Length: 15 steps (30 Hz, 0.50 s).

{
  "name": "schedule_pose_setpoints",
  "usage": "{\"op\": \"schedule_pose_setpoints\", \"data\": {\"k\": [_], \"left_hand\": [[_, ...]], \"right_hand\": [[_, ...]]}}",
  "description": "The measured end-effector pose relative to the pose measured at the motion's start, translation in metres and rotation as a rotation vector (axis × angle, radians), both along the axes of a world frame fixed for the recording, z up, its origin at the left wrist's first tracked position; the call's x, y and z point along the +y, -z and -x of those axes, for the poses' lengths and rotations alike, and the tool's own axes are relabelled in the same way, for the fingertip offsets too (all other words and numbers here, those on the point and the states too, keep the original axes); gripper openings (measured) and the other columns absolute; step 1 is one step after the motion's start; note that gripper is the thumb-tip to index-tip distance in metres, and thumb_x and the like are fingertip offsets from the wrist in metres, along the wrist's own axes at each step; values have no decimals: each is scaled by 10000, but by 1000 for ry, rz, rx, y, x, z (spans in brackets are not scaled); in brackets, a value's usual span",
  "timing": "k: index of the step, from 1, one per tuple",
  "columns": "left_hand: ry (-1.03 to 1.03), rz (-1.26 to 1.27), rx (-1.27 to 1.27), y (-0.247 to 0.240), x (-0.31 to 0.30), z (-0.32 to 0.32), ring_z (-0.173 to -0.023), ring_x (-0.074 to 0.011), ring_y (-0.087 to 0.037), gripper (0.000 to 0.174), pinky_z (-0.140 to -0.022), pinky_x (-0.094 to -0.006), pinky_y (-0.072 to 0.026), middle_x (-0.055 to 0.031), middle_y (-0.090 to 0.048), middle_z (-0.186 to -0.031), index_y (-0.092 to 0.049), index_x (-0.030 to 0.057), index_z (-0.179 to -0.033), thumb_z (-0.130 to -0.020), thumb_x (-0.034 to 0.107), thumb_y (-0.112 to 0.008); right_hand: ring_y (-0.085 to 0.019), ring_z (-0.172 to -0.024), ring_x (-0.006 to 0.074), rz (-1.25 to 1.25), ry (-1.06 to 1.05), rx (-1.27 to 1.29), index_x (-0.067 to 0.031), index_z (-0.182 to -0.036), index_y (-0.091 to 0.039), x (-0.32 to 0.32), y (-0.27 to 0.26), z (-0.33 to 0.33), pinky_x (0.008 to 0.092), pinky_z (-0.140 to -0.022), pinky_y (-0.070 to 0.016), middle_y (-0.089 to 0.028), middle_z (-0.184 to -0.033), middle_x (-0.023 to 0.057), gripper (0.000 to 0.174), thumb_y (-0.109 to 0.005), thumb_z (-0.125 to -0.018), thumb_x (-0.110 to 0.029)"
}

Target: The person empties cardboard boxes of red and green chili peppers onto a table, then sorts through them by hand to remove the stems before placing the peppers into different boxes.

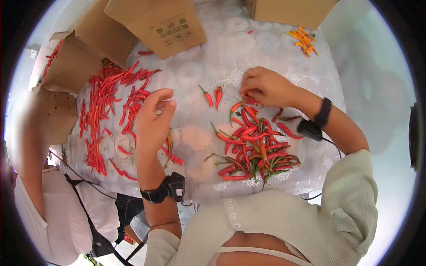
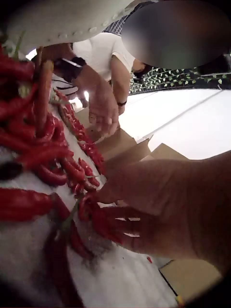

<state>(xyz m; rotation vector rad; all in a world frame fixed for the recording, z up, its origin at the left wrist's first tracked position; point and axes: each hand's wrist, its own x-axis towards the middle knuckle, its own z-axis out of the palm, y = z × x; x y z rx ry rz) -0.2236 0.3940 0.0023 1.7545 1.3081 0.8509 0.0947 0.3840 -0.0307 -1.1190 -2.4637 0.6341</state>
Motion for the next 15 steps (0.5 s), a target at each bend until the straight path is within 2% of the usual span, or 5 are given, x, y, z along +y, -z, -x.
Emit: {"op": "schedule_pose_setpoints", "data": {"k": [3,5,8,11,15], "left_hand": [[-105,5,90,-14,-23,28,-821,-136,-578,246,-712,-258,-471,-54,-623,-919,-598,29,-1058,-839,135,-635],[-182,4,133,-15,-36,39,-728,-116,-560,199,-667,-246,-459,-39,-619,-832,-614,21,-992,-833,137,-644],[-198,29,233,0,-51,42,-691,-151,-564,211,-624,-284,-454,-53,-609,-789,-623,23,-914,-803,193,-679],[-170,-136,635,15,-62,29,-673,-223,-574,239,-606,-348,-450,-80,-590,-736,-607,31,-817,-756,239,-708],[-40,-114,820,21,-65,10,-696,-295,-580,223,-613,-402,-443,-106,-580,-719,-570,41,-773,-740,227,-689]], "right_hand": [[-552,-883,308,135,44,17,-53,-944,-648,-43,-12,-18,393,-817,-432,-603,-865,118,161,-584,-802,-94],[-554,-976,306,238,171,104,-57,-1076,-614,-75,-22,-30,386,-874,-425,-611,-997,135,278,-611,-817,-156],[-489,-1145,325,97,439,39,-73,-1273,-488,-121,-26,-40,389,-971,-380,-532,-1220,172,606,-705,-757,-305],[-368,-1266,372,59,562,13,-92,-1378,-359,-163,-22,-40,410,-1044,-312,-375,-1377,208,926,-784,-629,-433],[-298,-1293,433,128,503,-85,-141,-1408,-319,-206,-17,-24,454,-1048,-296,-263,-1424,245,1055,-826,-536,-450]]}}
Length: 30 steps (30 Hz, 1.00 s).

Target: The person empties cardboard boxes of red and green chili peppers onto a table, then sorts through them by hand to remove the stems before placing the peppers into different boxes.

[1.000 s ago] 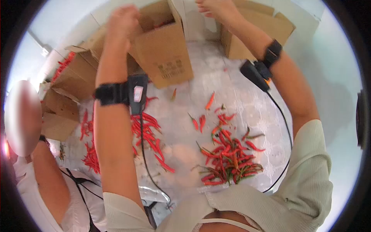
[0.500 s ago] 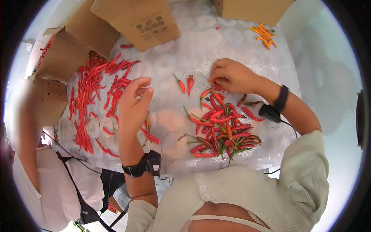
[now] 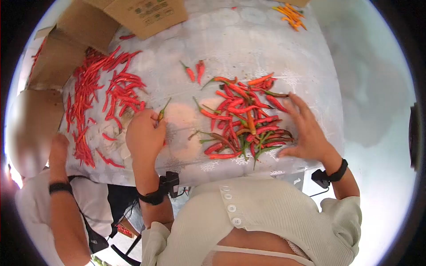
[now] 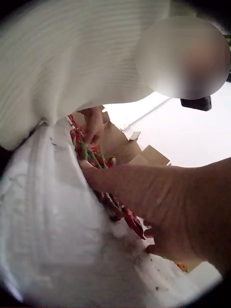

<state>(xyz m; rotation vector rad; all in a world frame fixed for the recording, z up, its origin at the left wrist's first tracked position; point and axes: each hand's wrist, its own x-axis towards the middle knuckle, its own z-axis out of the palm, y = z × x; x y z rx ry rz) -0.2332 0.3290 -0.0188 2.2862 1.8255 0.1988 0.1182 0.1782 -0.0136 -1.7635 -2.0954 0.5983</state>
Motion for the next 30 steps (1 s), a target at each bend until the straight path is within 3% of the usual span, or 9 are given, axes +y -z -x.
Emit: {"op": "schedule_pose_setpoints", "data": {"k": [2,5,8,11,14,17,22,25,30], "left_hand": [[81,39,-16,-4,0,-7,-720,-309,-585,194,-627,-410,-445,-111,-582,-727,-554,42,-805,-751,191,-668],[173,86,-279,-1,-5,-25,-756,-333,-589,218,-654,-438,-444,-119,-578,-713,-515,50,-898,-762,160,-646],[217,328,-390,-11,-22,-45,-844,-347,-575,325,-723,-436,-446,-148,-576,-800,-485,57,-1029,-762,149,-645],[452,318,-411,-13,-42,-56,-947,-293,-572,646,-798,-372,-463,-157,-547,-1066,-455,75,-1224,-662,120,-770],[445,358,-238,-23,-57,-66,-1045,-316,-522,976,-857,-384,-448,-168,-432,-1241,-367,106,-1355,-515,144,-861],[337,350,-186,-29,-60,-66,-1090,-343,-487,1163,-903,-405,-433,-184,-368,-1302,-293,118,-1412,-418,178,-893],[459,185,-132,-29,-59,-60,-1184,-385,-406,1168,-986,-419,-375,-205,-332,-1340,-285,107,-1414,-419,199,-889],[439,130,-206,-14,-46,-64,-1218,-386,-378,1136,-1012,-420,-349,-209,-330,-1351,-297,94,-1404,-434,186,-882],[357,16,-261,-1,-6,-80,-1230,-384,-374,1061,-1019,-424,-339,-226,-350,-1341,-313,58,-1386,-486,156,-865]], "right_hand": [[-296,-1295,432,-5,35,-34,-144,-1407,-319,-6,-1,10,455,-1046,-301,-255,-1424,248,1073,-847,-509,-400],[-301,-1288,433,-58,96,-31,-136,-1402,-323,-1,3,19,452,-1044,-310,-251,-1417,254,1075,-866,-490,-305],[-304,-1284,436,-110,79,-51,-131,-1394,-330,19,3,25,454,-1044,-313,-259,-1408,260,1040,-858,-514,-295],[-304,-1283,439,-186,31,-60,-128,-1392,-324,42,6,26,458,-1040,-321,-267,-1400,264,1035,-857,-518,-278],[-301,-1286,440,-207,29,-102,-132,-1398,-310,55,14,25,461,-1032,-333,-275,-1398,262,1057,-862,-506,-265],[-297,-1291,438,-146,-26,-142,-148,-1408,-295,62,3,20,464,-1024,-342,-282,-1399,255,1086,-864,-493,-274],[-305,-1287,437,-35,-192,-187,-170,-1416,-288,61,-14,12,458,-1004,-360,-294,-1403,238,1108,-862,-480,-317],[-345,-1264,413,-82,-182,-219,-161,-1403,-315,66,-4,19,445,-991,-363,-327,-1383,234,1070,-853,-496,-338],[-396,-1226,377,-129,-71,-55,-92,-1372,-351,93,8,16,437,-995,-350,-381,-1337,235,970,-826,-565,-346]]}}
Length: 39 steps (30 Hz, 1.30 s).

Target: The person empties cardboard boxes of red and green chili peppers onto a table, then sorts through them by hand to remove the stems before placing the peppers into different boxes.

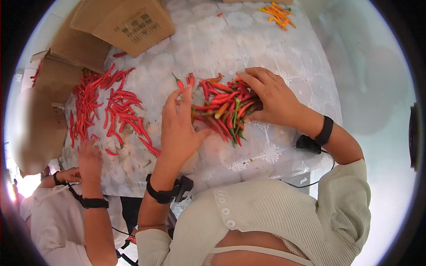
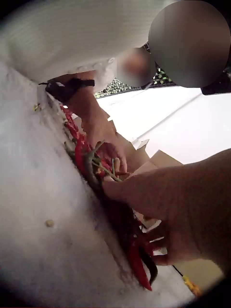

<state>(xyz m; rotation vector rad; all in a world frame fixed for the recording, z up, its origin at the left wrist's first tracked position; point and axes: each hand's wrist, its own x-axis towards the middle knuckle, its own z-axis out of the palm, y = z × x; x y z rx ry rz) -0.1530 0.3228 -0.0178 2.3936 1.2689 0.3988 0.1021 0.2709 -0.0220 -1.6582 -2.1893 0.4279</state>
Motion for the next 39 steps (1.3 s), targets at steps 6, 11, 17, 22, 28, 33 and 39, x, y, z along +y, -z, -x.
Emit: {"op": "schedule_pose_setpoints", "data": {"k": [6,11,17,22,28,33,39], "left_hand": [[-92,-120,-159,8,26,3,-1250,-439,-345,843,-1038,-452,-301,-291,-371,-1326,-313,-12,-1366,-721,327,-736],[-68,-284,-65,49,33,-19,-1221,-429,-387,633,-1014,-445,-321,-293,-423,-1282,-350,-49,-1326,-911,409,-482],[-34,18,-522,38,23,-66,-1057,-399,-510,443,-939,-437,-379,-257,-530,-1139,-470,-63,-1208,-963,298,-391],[-86,253,-638,25,17,-68,-1114,-341,-503,458,-966,-399,-370,-229,-519,-1198,-447,-67,-1242,-964,295,-408],[-170,283,-644,21,32,-39,-1221,-306,-439,521,-1037,-368,-308,-230,-438,-1323,-382,-58,-1321,-958,312,-433],[-189,43,-458,43,17,-20,-1237,-345,-418,526,-1049,-404,-291,-251,-421,-1331,-388,-55,-1318,-932,292,-472],[-111,-37,-540,45,-9,-79,-1222,-372,-420,462,-1035,-426,-308,-251,-437,-1311,-455,-54,-1245,-913,263,-508]], "right_hand": [[-330,-1269,412,-7,173,204,-11,-1393,-262,-13,7,-8,462,-1050,-291,-339,-1361,255,1038,-814,-598,-387],[-264,-1301,447,-68,145,240,-20,-1417,-204,-27,15,9,456,-1072,-262,-262,-1395,281,1142,-828,-557,-439],[-309,-1275,426,-114,114,189,-60,-1410,-257,-3,22,24,460,-1043,-298,-294,-1380,251,1150,-847,-495,-431],[-375,-1223,392,-121,12,257,-58,-1386,-304,15,21,20,456,-1020,-335,-358,-1342,209,1136,-861,-457,-398],[-352,-1262,390,-135,119,223,-17,-1376,-304,-8,-13,-6,429,-1052,-304,-368,-1351,235,1046,-842,-556,-381],[-339,-1281,379,-34,491,467,43,-1347,-320,-37,21,-2,417,-1076,-252,-357,-1363,253,711,-648,-819,-302],[-345,-1278,381,-81,440,673,62,-1346,-315,-18,36,59,416,-1083,-233,-372,-1352,267,530,-460,-935,-239]]}}
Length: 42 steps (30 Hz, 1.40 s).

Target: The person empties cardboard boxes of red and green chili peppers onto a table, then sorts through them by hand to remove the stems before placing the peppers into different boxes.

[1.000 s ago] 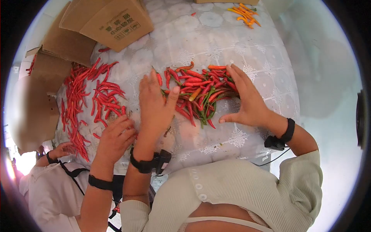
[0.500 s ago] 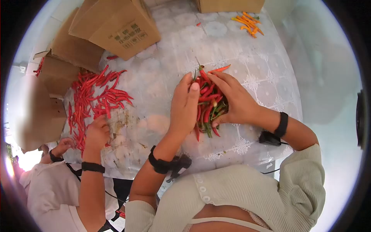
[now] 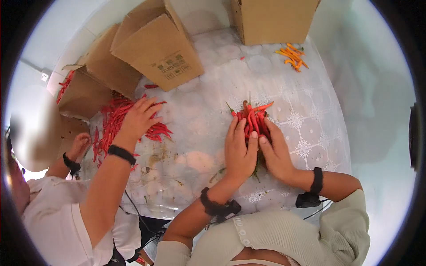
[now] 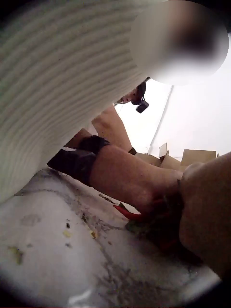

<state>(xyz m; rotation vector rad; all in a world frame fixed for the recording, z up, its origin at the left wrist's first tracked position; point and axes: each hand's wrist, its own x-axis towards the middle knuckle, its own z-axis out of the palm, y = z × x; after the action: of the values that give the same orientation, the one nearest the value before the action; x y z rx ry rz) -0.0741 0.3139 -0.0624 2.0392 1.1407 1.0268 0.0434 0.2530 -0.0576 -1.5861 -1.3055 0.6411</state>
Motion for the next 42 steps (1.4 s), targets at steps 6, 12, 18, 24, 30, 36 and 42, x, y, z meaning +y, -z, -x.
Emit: {"op": "schedule_pose_setpoints", "data": {"k": [6,12,18,24,30,36,42], "left_hand": [[-140,374,-379,-3,9,-10,-1099,-280,-520,410,-950,-357,-395,-214,-532,-1185,-501,-29,-1192,-918,275,-541],[-168,602,-809,-24,22,-8,-923,-145,-569,315,-780,-268,-464,-97,-596,-1024,-516,-1,-1097,-911,246,-576],[-132,315,-782,-108,26,5,-832,-131,-536,291,-725,-275,-444,-81,-567,-958,-503,2,-1070,-927,251,-549],[-97,-70,-800,-190,56,15,-812,-141,-503,274,-739,-295,-428,-80,-537,-921,-502,5,-1072,-949,251,-498],[-147,-394,-712,-266,113,27,-758,-217,-505,236,-714,-351,-419,-124,-543,-861,-517,-15,-996,-915,206,-496],[-293,-325,-692,-316,222,47,-770,-221,-545,293,-700,-354,-439,-127,-587,-868,-551,-24,-966,-860,249,-543],[-176,170,-676,-289,372,73,-836,-277,-595,379,-731,-391,-453,-178,-631,-918,-592,-44,-1005,-805,278,-581]], "right_hand": [[-371,-1270,328,-127,99,359,57,-1336,-349,34,0,36,380,-1070,-257,-414,-1339,224,476,-389,-954,-223],[-386,-1255,290,-191,55,529,42,-1332,-377,50,-33,58,365,-1064,-263,-431,-1332,195,442,-379,-950,-181],[-386,-1258,260,-454,-24,304,28,-1355,-362,62,-92,64,350,-1060,-266,-419,-1352,173,456,-345,-969,-215],[-419,-1224,261,-721,-91,271,22,-1342,-388,93,-177,75,353,-1052,-267,-458,-1312,167,446,-352,-982,-239],[-509,-1109,202,-962,-215,556,22,-1282,-466,156,-246,96,320,-968,-367,-542,-1228,137,421,-377,-980,-257],[-556,-976,148,-906,-318,728,39,-1204,-524,261,-298,114,286,-876,-422,-609,-1103,100,403,-397,-963,-258],[-566,-976,288,-466,-273,1,7,-1072,-612,392,-276,90,384,-874,-432,-614,-1041,181,371,-420,-895,-257]]}}
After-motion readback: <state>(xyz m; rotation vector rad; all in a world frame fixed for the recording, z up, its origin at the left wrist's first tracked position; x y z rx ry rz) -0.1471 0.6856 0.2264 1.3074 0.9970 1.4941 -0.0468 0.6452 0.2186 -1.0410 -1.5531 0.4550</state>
